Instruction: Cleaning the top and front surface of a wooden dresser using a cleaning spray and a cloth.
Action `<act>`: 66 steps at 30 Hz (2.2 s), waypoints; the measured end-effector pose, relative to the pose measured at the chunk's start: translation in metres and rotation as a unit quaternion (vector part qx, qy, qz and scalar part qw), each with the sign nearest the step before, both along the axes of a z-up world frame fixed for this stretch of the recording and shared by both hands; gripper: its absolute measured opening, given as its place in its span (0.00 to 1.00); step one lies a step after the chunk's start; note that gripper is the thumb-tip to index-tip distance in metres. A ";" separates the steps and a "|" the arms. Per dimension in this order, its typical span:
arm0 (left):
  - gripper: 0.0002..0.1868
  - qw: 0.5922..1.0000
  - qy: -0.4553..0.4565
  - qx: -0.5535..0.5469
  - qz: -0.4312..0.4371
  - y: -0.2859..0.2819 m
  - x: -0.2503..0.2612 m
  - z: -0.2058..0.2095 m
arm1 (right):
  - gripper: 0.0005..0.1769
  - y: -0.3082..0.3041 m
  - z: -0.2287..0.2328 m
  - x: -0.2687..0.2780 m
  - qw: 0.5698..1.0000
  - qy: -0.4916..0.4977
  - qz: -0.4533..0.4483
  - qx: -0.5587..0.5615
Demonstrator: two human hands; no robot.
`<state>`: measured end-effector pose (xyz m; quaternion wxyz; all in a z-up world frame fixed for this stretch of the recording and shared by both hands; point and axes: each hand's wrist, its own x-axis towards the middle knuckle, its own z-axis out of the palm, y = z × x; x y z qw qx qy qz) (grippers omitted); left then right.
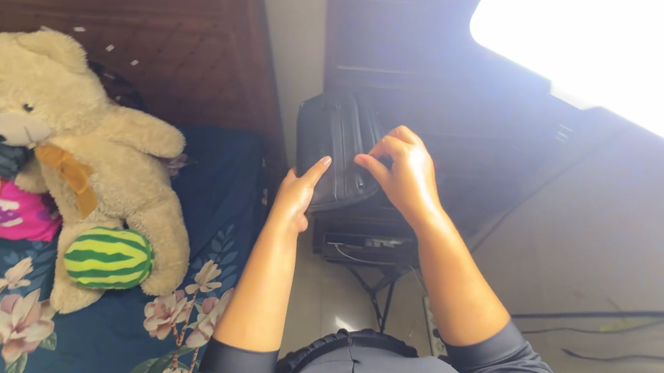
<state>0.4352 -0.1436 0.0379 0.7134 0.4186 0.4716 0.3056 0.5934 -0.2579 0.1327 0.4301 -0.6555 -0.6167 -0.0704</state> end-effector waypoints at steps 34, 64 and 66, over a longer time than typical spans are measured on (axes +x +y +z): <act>0.69 0.986 0.033 0.016 -0.161 -0.069 0.047 0.039 | 0.18 -0.033 -0.079 0.180 0.958 0.227 -0.124 0.120; 0.68 0.966 0.025 -0.043 -0.255 -0.124 -0.042 -0.014 | 0.12 -0.224 -0.071 0.039 0.929 0.076 -0.346 0.107; 0.67 0.963 0.006 -0.028 -0.269 -0.128 -0.043 -0.014 | 0.11 -0.235 -0.072 0.033 0.917 0.068 -0.376 0.115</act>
